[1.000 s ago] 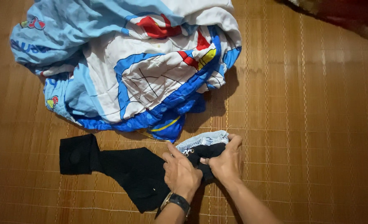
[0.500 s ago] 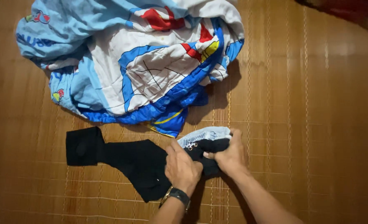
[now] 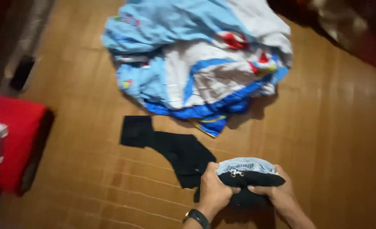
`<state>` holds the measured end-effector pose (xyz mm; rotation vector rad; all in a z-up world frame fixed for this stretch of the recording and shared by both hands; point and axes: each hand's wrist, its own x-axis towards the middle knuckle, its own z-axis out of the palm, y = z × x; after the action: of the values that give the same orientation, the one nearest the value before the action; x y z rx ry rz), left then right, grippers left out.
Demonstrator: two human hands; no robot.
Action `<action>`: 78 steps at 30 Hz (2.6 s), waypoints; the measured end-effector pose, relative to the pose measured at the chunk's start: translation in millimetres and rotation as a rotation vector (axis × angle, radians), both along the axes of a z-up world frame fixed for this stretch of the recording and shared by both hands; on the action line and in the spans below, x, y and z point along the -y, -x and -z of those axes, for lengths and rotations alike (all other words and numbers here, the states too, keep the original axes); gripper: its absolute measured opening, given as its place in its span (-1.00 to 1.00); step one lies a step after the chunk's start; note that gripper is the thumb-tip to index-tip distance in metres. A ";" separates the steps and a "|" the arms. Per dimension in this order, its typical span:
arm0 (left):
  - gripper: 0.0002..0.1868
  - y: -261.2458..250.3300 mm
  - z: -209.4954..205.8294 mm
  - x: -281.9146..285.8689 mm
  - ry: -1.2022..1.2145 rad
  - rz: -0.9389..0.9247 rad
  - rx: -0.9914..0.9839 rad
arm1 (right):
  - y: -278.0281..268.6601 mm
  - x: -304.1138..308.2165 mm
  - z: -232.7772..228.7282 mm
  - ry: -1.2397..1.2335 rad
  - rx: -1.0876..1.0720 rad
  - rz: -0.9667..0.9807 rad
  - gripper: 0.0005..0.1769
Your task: Folding various garments including pants, shirts, and a dress on a bed.
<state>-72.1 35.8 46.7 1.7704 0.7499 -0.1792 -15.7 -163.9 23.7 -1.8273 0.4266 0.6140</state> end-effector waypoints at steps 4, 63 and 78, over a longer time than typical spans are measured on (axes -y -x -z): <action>-0.37 26.5 -14.3 -71.6 0.184 -0.210 0.030 | -0.9 -65.6 -17.3 -0.132 -0.016 -0.029 -0.23; -0.78 121.0 16.5 -337.8 -0.331 0.172 0.237 | 65.7 -192.2 107.9 1.289 0.649 -0.379 -0.12; -0.72 73.6 89.3 -71.3 0.647 -0.304 -0.275 | 167.6 -94.2 45.7 -0.231 0.370 -0.464 -0.86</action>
<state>-145.7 107.1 -42.6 1.0164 1.0120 -0.4143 -183.3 -69.7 -22.1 -1.7712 -0.3136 0.5886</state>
